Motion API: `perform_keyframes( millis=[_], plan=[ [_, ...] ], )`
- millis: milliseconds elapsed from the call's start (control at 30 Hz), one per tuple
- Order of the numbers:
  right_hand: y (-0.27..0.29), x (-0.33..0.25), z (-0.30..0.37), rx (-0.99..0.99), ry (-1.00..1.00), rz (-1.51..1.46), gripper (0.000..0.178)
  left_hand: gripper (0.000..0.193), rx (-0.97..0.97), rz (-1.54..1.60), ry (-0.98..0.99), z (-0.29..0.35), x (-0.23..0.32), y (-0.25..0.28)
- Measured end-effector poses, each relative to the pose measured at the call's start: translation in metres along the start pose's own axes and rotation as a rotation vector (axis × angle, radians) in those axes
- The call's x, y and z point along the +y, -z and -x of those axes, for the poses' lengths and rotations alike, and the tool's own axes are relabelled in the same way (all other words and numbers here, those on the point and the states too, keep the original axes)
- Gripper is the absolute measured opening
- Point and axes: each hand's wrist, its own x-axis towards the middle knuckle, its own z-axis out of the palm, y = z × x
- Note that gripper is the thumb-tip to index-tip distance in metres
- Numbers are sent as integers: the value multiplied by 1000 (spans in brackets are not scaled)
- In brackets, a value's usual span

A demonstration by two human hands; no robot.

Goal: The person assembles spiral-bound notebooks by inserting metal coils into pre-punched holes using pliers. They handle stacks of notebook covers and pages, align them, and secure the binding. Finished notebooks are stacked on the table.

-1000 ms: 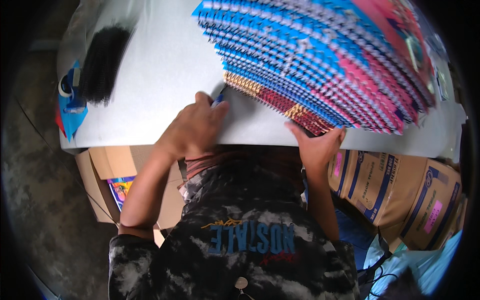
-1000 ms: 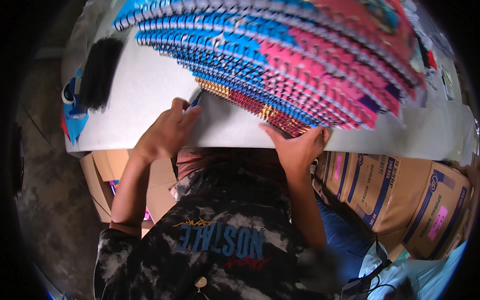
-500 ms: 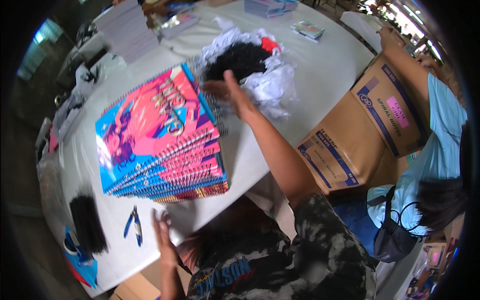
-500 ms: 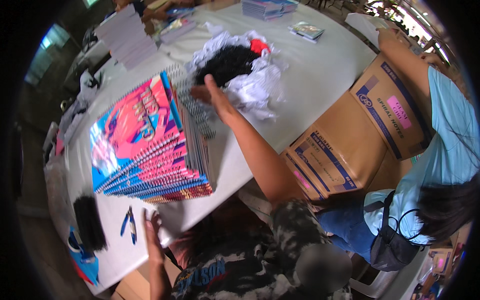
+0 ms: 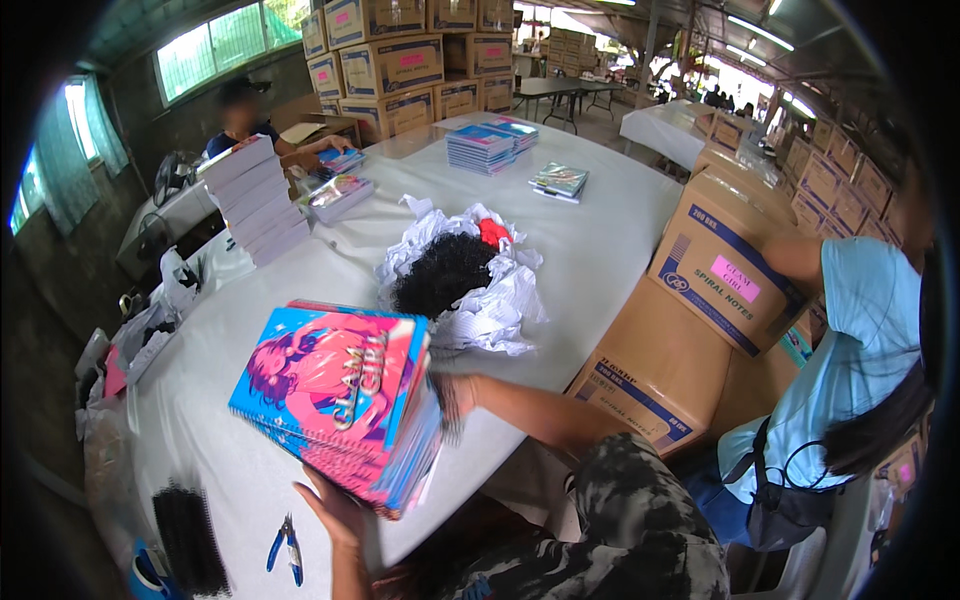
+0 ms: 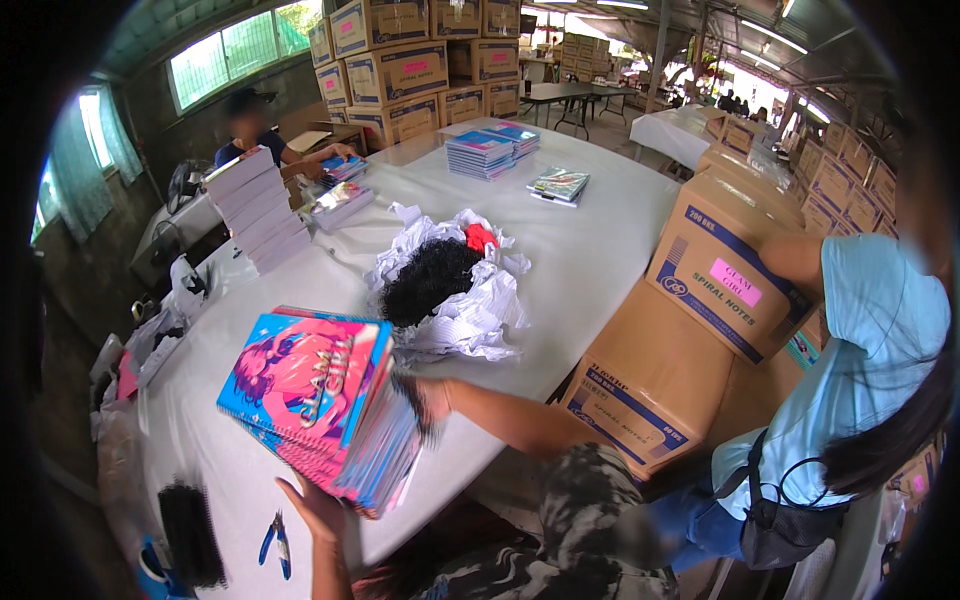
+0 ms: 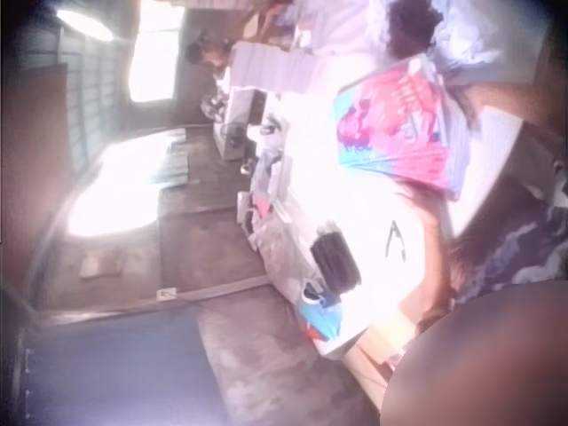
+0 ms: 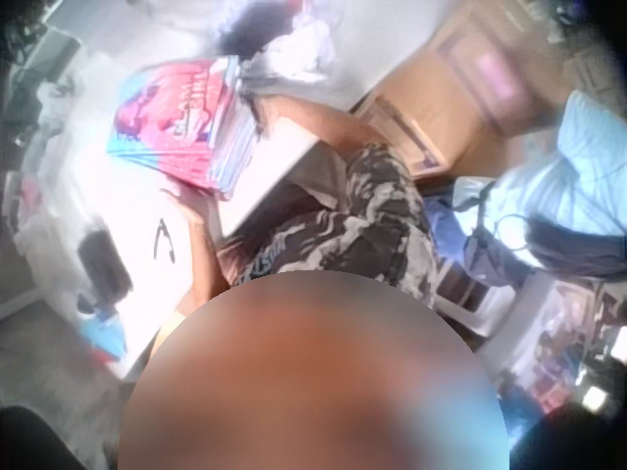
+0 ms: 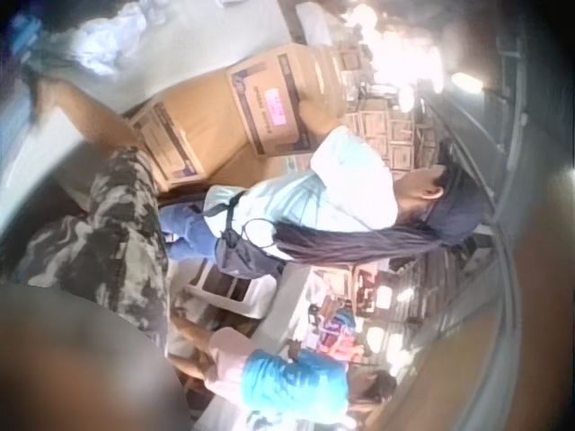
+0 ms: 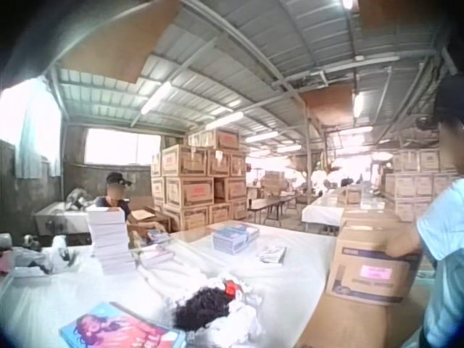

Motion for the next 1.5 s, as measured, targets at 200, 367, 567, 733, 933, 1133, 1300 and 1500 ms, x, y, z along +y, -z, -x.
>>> perform_keyframes(
  millis=[200,367,567,733,933,1133,1300,1500],
  plan=[
    [-64,101,34,1,270,-179,57,86,-199,-166,172,-75,36,42],
    [-95,126,-2,586,701,183,67,85,-249,-93,183,-75,59,15],
    [-81,141,-35,450,870,95,69,84,-212,-36,149,-52,54,20],
    [-84,132,-28,520,963,308,76,82,-227,-11,134,-53,51,14],
    [-116,64,21,290,1081,125,99,81,-247,67,170,-57,94,-6],
    [-125,36,14,459,1389,563,105,73,-443,-24,96,-68,91,29],
    [-121,36,11,464,1396,529,102,77,-407,-111,31,-61,102,18],
    [-120,38,5,361,1435,497,95,80,-358,-249,-55,-49,104,-2]
  ],
)
